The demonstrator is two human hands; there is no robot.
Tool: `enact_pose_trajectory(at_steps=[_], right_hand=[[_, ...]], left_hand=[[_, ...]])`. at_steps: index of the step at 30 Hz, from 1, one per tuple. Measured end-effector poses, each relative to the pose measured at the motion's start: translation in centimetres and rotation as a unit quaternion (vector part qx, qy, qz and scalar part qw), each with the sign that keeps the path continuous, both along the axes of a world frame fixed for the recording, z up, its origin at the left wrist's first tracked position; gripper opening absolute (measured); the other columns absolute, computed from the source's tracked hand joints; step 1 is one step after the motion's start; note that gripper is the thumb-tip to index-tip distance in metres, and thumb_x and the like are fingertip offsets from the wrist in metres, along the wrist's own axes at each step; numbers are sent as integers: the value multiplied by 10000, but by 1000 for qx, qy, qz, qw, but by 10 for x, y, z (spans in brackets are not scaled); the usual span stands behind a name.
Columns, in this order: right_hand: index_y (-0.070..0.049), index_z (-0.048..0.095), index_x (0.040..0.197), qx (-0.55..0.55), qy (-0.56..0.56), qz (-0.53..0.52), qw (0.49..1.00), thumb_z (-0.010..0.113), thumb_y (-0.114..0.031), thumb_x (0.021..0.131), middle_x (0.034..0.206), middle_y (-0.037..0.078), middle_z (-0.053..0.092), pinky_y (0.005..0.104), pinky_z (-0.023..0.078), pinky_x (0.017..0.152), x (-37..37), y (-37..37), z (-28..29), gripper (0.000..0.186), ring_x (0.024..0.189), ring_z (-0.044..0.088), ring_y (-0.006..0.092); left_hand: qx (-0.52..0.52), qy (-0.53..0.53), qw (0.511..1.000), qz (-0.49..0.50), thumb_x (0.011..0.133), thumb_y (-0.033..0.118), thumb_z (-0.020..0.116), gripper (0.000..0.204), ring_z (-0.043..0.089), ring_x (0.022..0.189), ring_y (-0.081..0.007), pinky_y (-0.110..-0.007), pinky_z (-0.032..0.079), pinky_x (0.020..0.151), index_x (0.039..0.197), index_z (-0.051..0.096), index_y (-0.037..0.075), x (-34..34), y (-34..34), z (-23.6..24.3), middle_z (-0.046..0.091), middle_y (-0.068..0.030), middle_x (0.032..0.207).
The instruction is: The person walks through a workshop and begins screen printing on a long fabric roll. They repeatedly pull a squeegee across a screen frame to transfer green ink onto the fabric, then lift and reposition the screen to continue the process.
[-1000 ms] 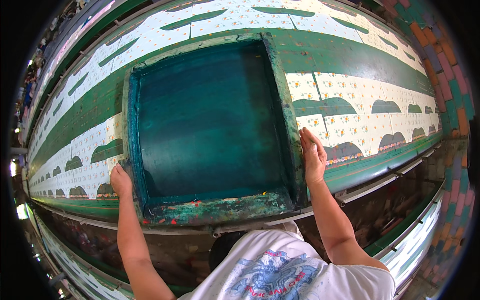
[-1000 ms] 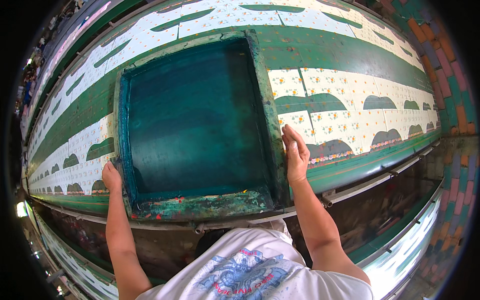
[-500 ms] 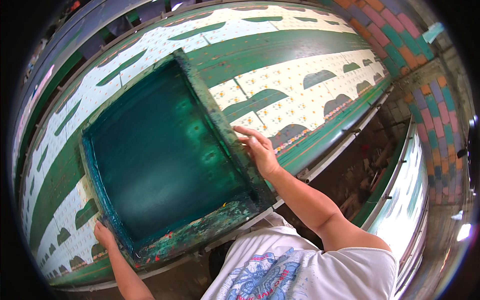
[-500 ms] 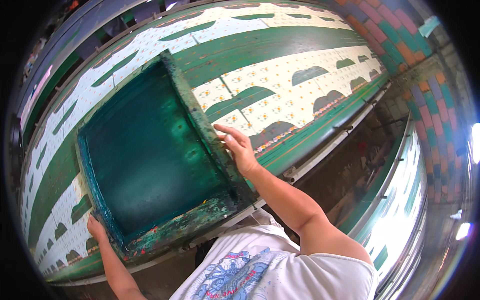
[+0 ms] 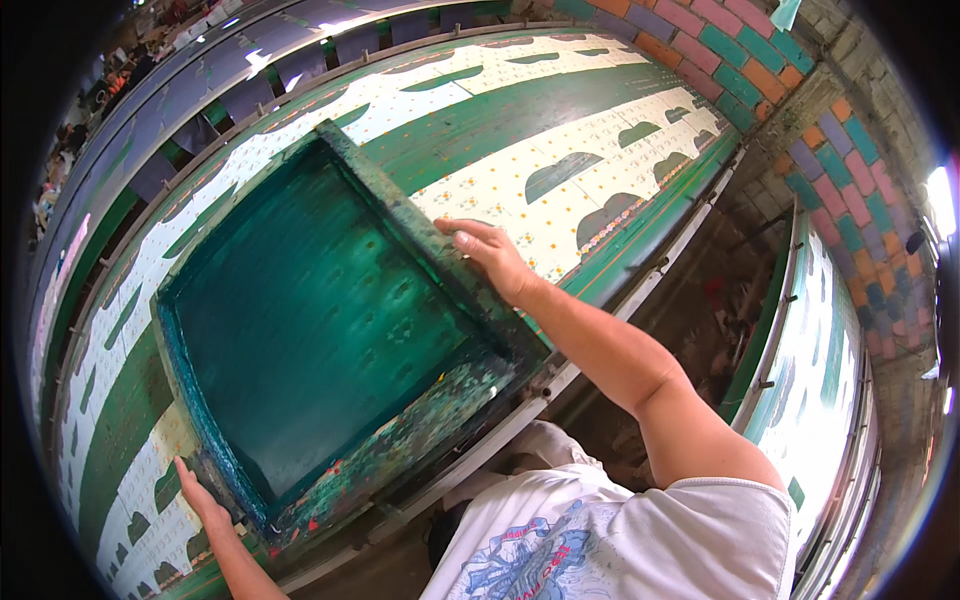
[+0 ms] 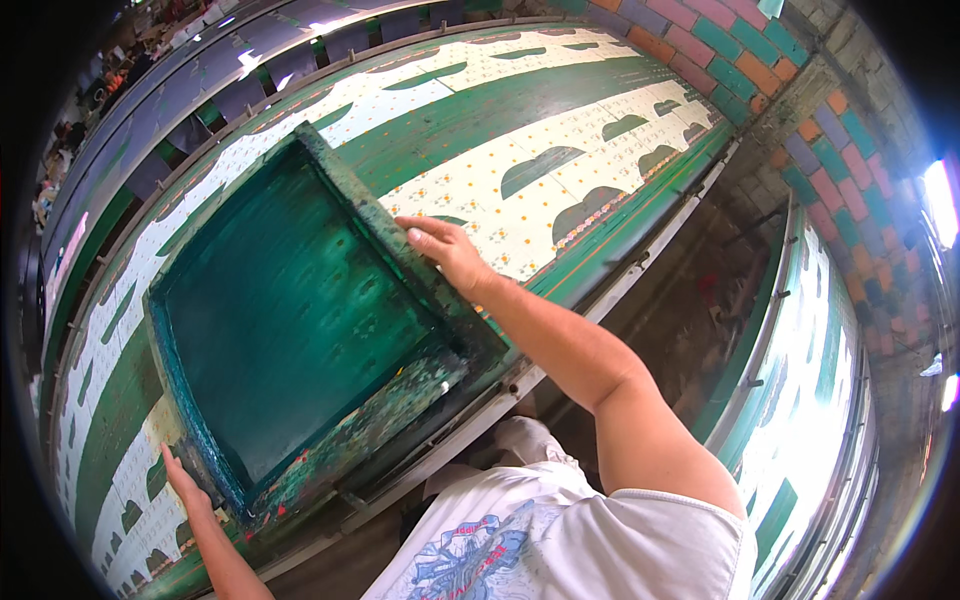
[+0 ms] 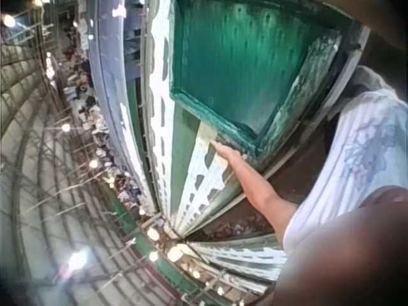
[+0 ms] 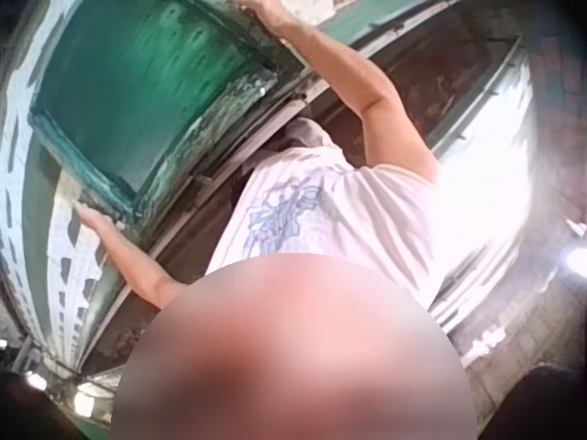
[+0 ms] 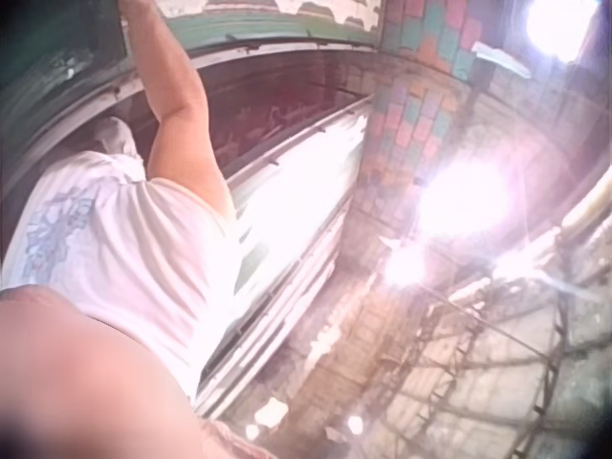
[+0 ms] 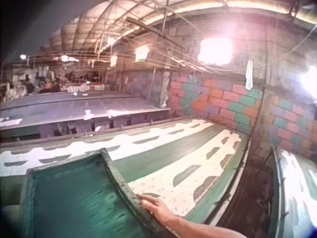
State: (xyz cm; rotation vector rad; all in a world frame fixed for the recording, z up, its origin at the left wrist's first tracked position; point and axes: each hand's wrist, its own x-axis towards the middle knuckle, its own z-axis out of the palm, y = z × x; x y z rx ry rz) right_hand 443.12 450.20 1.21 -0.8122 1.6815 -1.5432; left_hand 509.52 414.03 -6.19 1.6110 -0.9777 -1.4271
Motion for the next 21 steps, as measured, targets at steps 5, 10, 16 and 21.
enact_pose_trajectory(at_steps=[5,10,16,21], right_hand=[[-88,671,1630,-8,-74,11,997,629,-442,1180,1497,127,717,415,605,1095,-108,72,-12,574,1294,705,227],[-100,669,1627,30,-57,20,998,611,-448,1185,1489,128,714,418,598,1097,-248,148,-42,565,1303,706,236],[-90,694,1592,34,-46,14,998,631,-476,1165,1507,116,694,404,528,1156,-405,231,-73,579,1361,650,231],[-68,695,1584,41,-27,-25,998,632,-451,1157,1518,112,688,401,517,1155,-503,283,-85,577,1352,645,227]], left_hand=[[44,74,994,-64,1137,693,582,785,763,1251,-261,-418,560,1163,1445,750,-9,-105,68,7,805,-122,1399],[17,48,998,-32,1130,688,611,778,758,1249,-269,-428,569,1146,1476,730,2,-247,169,11,797,-124,1408],[22,61,997,-34,1124,661,655,740,776,1165,-247,-407,603,1068,1453,737,4,-433,271,7,806,-120,1336],[-35,35,999,16,1174,526,649,595,786,1080,-231,-399,617,995,1331,787,-31,-549,332,0,822,-116,1242]])
